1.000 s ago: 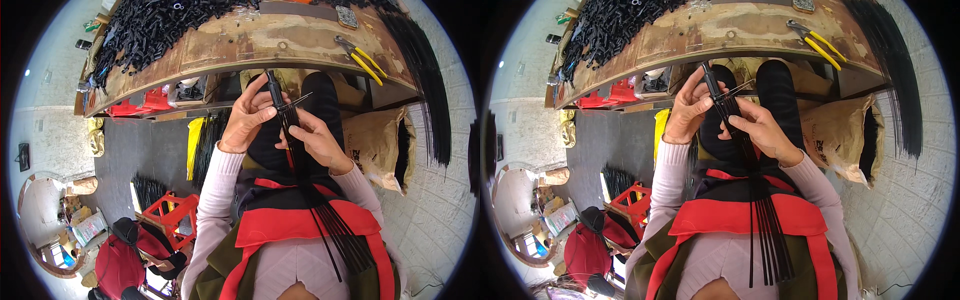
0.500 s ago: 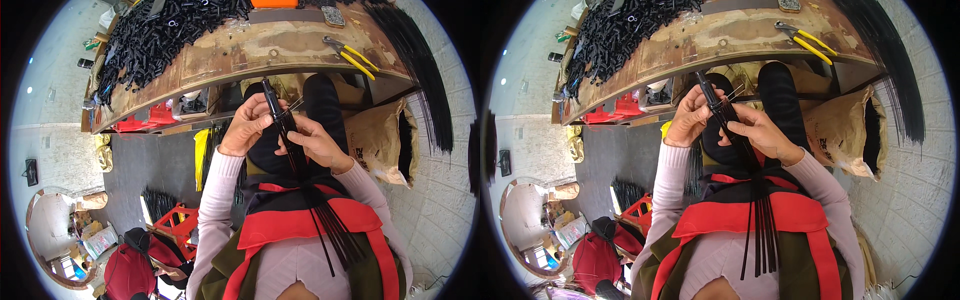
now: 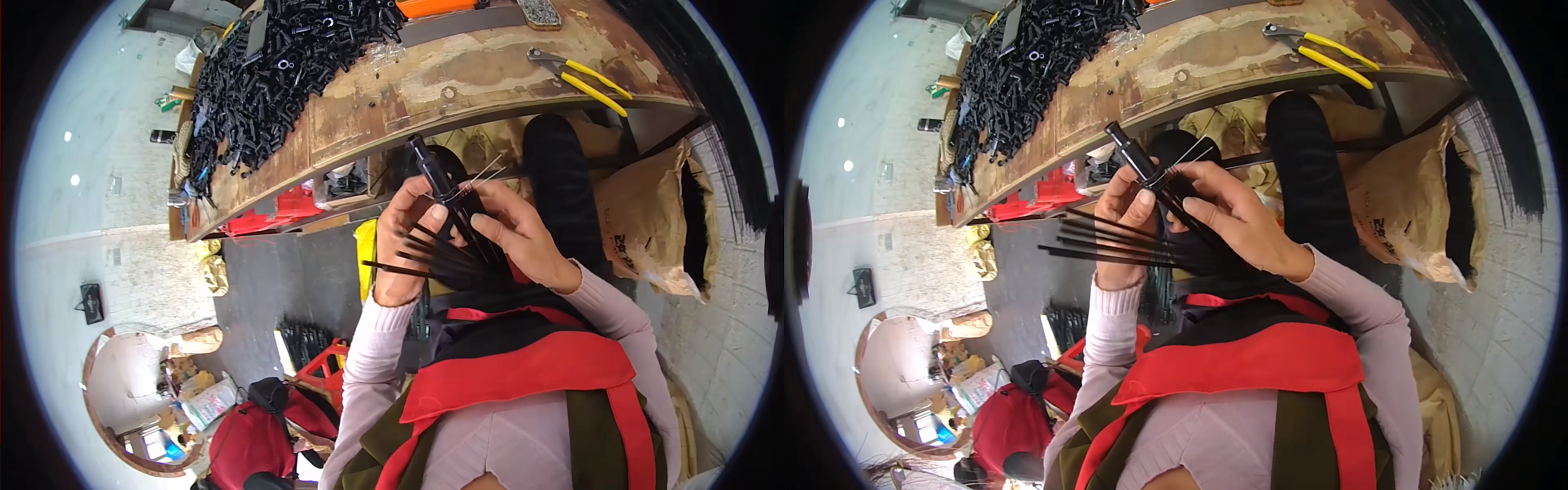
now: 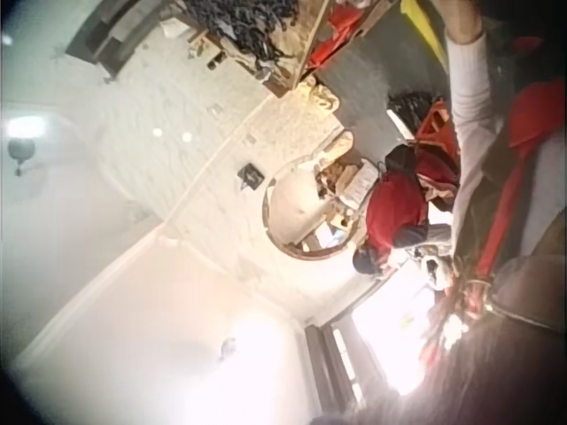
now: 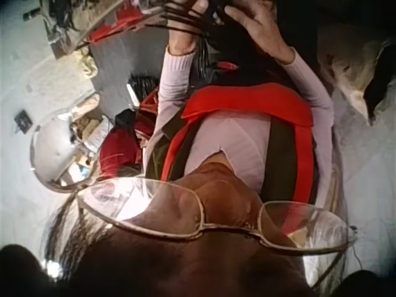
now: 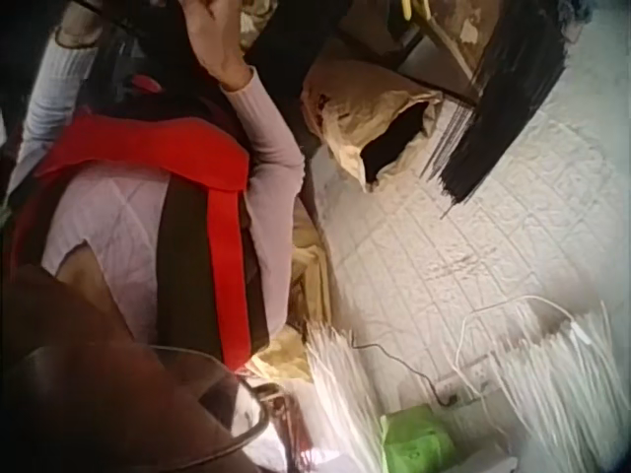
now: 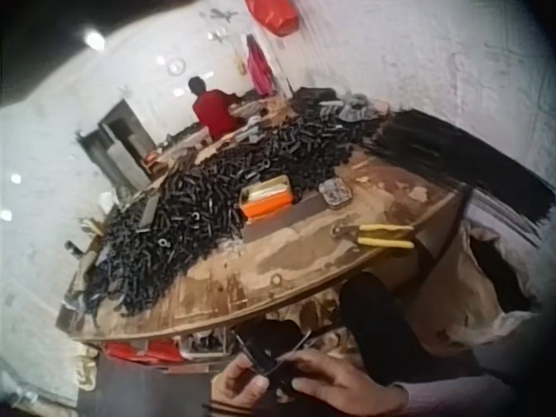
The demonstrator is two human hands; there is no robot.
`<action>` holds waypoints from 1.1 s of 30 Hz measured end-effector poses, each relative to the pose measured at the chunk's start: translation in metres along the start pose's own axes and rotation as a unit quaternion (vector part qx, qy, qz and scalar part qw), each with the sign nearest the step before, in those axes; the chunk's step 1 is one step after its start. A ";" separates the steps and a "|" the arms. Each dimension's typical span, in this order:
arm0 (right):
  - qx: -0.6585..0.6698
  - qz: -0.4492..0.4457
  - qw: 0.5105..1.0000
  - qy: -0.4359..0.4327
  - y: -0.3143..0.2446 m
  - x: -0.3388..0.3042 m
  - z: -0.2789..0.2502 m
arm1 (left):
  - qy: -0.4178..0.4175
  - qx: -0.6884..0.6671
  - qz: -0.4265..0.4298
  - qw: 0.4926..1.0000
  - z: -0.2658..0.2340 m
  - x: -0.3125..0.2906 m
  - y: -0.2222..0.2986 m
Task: Bundling plastic bristles and securing them into plastic bases using a sliding jig and pliers.
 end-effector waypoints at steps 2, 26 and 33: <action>0.026 0.000 1.000 -0.001 0.000 0.000 0.001 | -0.001 0.011 -0.009 1.000 -0.002 -0.001 -0.001; 0.131 0.112 0.984 -0.041 0.027 0.040 -0.010 | -0.032 -0.041 -0.053 0.997 -0.019 0.034 0.001; 0.145 0.155 0.975 -0.066 0.025 0.039 -0.013 | -0.078 -0.036 -0.074 0.994 -0.024 0.038 0.000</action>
Point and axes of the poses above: each hand's wrist, its own x-axis towards the middle knuckle, its own z-axis out of the palm, y = z × x, the point moved 4 cm from there along x, towards the middle knuckle, and after that the axes turned 9 degrees about y, right-handed, at the moved point
